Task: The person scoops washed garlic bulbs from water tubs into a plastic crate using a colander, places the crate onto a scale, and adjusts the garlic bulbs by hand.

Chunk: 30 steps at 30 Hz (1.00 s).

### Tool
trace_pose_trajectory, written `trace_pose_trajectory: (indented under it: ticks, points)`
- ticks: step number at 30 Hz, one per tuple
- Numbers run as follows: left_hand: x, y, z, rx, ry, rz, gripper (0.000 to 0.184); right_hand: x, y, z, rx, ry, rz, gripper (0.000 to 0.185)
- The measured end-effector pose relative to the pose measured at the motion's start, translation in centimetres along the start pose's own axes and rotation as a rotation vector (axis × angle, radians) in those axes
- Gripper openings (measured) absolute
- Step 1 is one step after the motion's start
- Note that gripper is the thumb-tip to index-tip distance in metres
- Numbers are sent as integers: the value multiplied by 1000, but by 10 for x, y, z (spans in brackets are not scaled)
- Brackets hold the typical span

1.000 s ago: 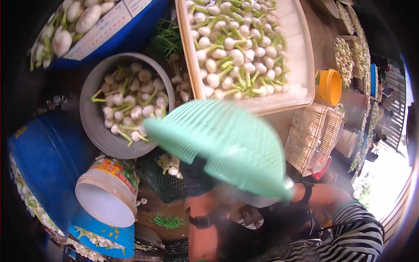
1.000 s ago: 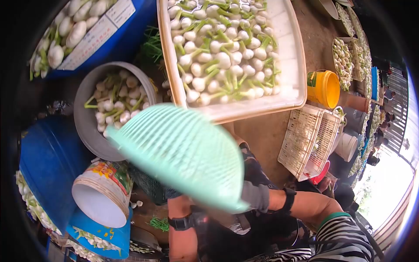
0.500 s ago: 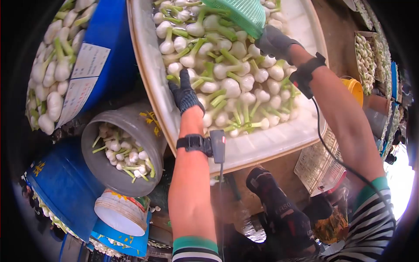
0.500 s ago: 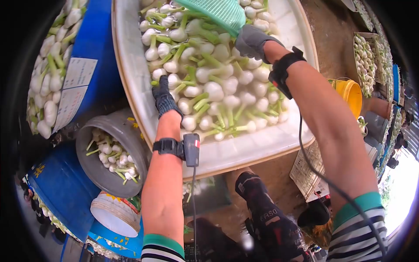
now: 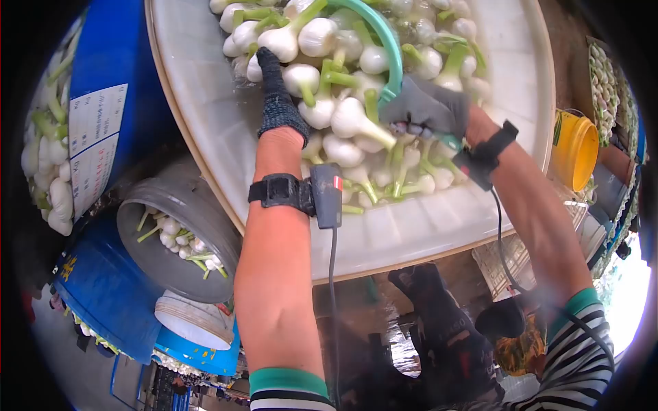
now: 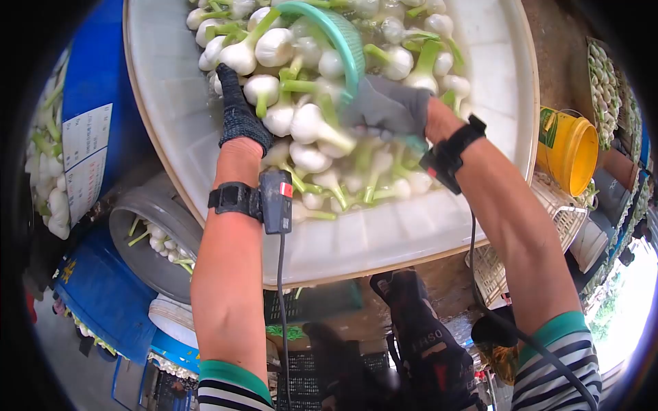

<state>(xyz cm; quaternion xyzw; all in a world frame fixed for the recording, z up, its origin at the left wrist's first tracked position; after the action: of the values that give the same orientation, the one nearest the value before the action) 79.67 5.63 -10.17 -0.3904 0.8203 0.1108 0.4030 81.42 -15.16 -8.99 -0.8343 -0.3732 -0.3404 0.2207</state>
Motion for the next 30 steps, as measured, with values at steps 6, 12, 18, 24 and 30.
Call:
trace_pose_trajectory:
  ticks: [6, 12, 18, 24, 30]
  points:
    - [-27, -41, -46, 252, -95, 135, 54, 11, -25, -69, -111, -5, 97, 11]
    - [-45, -70, -121, 497, -198, 141, 66, 32, -52, -161, -438, -202, 316, 8]
    - [-27, 0, -243, 404, -312, -32, 68, 35, -126, -266, -506, -96, -56, 16]
    - [14, 162, -374, 386, -577, 401, 48, -1, -264, -341, -399, -120, -98, 14]
    - [152, 379, -363, -320, 372, -610, 52, -127, -359, -280, -369, -144, -939, 50]
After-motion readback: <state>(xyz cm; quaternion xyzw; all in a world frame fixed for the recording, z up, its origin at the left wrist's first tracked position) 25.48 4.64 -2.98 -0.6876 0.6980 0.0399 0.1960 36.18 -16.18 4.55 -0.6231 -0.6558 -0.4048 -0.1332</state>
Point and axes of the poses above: each hand's wrist, its own z-axis towards the middle knuckle, its own y-axis out of the back of the hand, x = y × z, the point moved 7 cm from there along z, towards the middle knuckle, and after that the axes turned 8 degrees about -x, right-handed, at the moved point
